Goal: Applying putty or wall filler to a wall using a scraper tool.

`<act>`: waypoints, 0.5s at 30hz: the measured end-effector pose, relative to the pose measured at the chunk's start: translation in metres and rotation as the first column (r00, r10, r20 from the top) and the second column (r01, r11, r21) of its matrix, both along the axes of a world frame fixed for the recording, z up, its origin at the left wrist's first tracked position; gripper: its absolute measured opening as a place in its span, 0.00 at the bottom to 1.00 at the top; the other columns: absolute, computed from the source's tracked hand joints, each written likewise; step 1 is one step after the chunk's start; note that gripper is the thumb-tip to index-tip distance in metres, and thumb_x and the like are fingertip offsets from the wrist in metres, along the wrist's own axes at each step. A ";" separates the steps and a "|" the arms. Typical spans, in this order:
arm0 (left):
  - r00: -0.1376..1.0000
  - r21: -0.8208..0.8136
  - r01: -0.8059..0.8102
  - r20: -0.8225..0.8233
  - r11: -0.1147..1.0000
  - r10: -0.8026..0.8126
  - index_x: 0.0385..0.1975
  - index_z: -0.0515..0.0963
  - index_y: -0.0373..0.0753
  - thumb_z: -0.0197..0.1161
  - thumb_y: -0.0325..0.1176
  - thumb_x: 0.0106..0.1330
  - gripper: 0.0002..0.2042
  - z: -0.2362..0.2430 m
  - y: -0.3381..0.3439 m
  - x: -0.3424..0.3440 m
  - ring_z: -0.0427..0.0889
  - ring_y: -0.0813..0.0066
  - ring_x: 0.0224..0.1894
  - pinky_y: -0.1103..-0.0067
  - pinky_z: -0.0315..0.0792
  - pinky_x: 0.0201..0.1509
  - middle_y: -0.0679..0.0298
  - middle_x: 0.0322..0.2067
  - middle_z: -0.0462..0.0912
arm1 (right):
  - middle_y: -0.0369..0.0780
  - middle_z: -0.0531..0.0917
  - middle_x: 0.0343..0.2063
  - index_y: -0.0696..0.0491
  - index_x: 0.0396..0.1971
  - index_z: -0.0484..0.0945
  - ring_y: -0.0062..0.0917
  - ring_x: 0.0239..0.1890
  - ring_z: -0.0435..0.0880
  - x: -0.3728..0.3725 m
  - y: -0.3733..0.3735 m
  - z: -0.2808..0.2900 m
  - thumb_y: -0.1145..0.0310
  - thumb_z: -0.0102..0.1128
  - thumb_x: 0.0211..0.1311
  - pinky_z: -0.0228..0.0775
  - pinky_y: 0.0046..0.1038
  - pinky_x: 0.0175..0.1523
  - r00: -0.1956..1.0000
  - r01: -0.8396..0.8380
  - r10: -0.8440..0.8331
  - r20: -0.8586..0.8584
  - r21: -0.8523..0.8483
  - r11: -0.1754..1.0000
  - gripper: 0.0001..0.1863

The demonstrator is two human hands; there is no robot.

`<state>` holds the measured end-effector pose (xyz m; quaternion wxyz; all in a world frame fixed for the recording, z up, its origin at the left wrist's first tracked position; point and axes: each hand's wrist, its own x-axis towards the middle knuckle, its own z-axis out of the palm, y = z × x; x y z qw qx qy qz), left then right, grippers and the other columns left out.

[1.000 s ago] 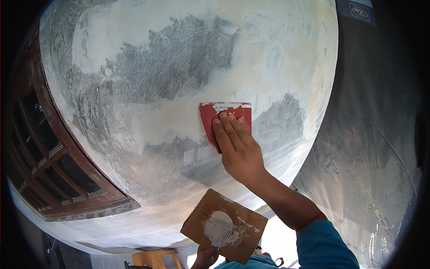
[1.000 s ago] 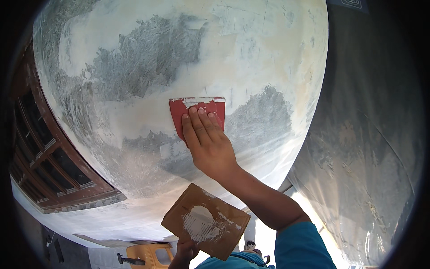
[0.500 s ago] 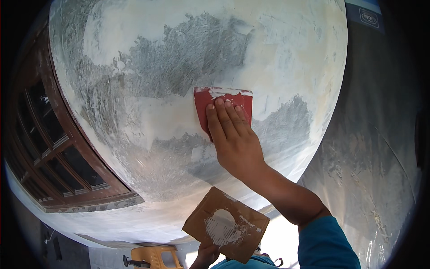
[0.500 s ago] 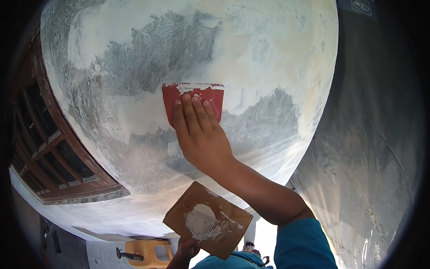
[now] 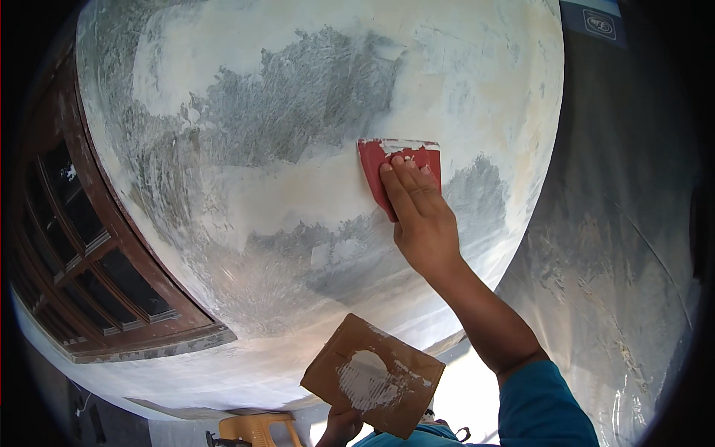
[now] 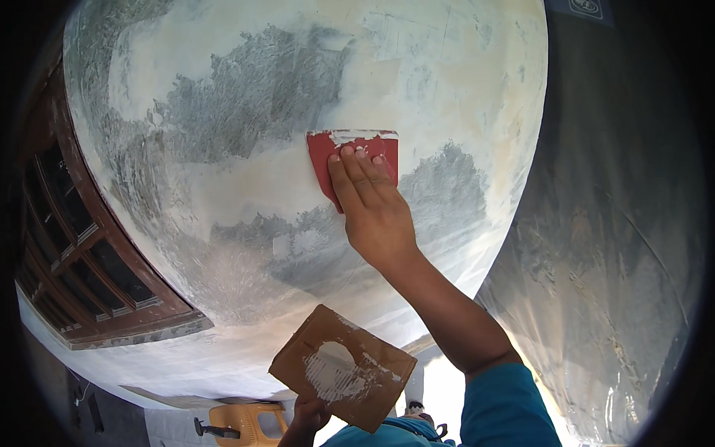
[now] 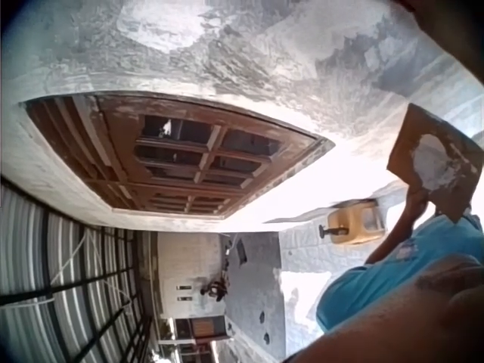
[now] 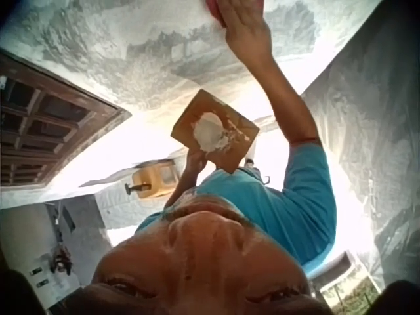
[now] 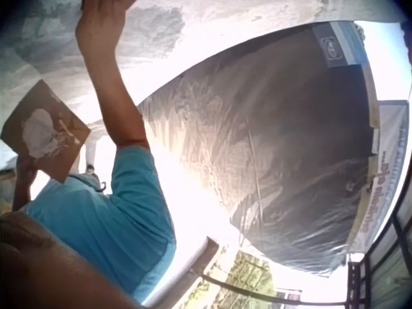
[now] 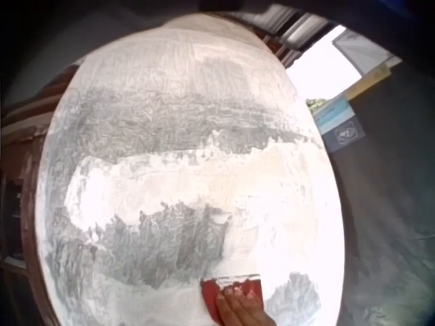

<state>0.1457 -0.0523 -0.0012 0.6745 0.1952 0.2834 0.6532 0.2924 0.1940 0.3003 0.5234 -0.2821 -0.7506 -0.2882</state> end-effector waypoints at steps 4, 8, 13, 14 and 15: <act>1.000 0.023 0.010 -0.020 1.000 -0.010 0.67 0.58 0.30 0.48 0.15 0.42 0.41 0.003 0.006 -0.001 0.70 0.54 0.65 0.63 0.63 0.71 0.51 0.59 0.72 | 0.47 0.81 0.55 0.58 0.56 0.78 0.36 0.59 0.80 0.010 -0.039 -0.086 0.81 0.57 0.55 0.68 0.39 0.68 0.969 -0.088 0.119 0.216 -0.146 0.985 0.25; 0.998 0.022 -0.030 -0.049 0.999 0.031 0.67 0.58 0.31 0.48 0.15 0.42 0.41 0.003 0.002 -0.006 0.70 0.54 0.66 0.63 0.63 0.71 0.51 0.60 0.72 | 0.47 0.83 0.52 0.57 0.54 0.79 0.36 0.55 0.83 0.022 -0.041 -0.022 0.86 0.58 0.51 0.74 0.35 0.62 0.988 -0.144 0.149 0.041 -0.110 0.983 0.26; 0.998 0.022 -0.003 -0.063 1.000 0.004 0.67 0.58 0.31 0.48 0.15 0.42 0.41 0.004 0.002 0.002 0.69 0.54 0.66 0.63 0.63 0.71 0.51 0.60 0.72 | 0.47 0.81 0.54 0.57 0.55 0.76 0.40 0.56 0.80 0.030 0.000 0.062 0.84 0.58 0.49 0.74 0.37 0.61 0.995 -0.024 0.026 -0.099 0.027 0.999 0.28; 0.998 0.024 -0.004 -0.068 1.000 0.006 0.67 0.58 0.31 0.48 0.15 0.42 0.41 0.005 0.002 0.001 0.69 0.54 0.66 0.63 0.63 0.71 0.51 0.60 0.72 | 0.47 0.81 0.54 0.58 0.55 0.75 0.40 0.56 0.80 0.024 0.009 0.050 0.82 0.58 0.51 0.72 0.39 0.63 0.999 0.000 0.003 -0.034 0.094 0.996 0.26; 0.997 0.020 -0.019 -0.076 1.000 0.021 0.67 0.58 0.31 0.48 0.15 0.42 0.42 0.005 0.000 -0.003 0.69 0.54 0.66 0.63 0.63 0.71 0.51 0.60 0.72 | 0.47 0.81 0.55 0.58 0.56 0.75 0.40 0.57 0.80 0.013 0.012 0.024 0.80 0.57 0.53 0.71 0.40 0.64 1.000 -0.007 0.006 0.014 0.068 0.998 0.26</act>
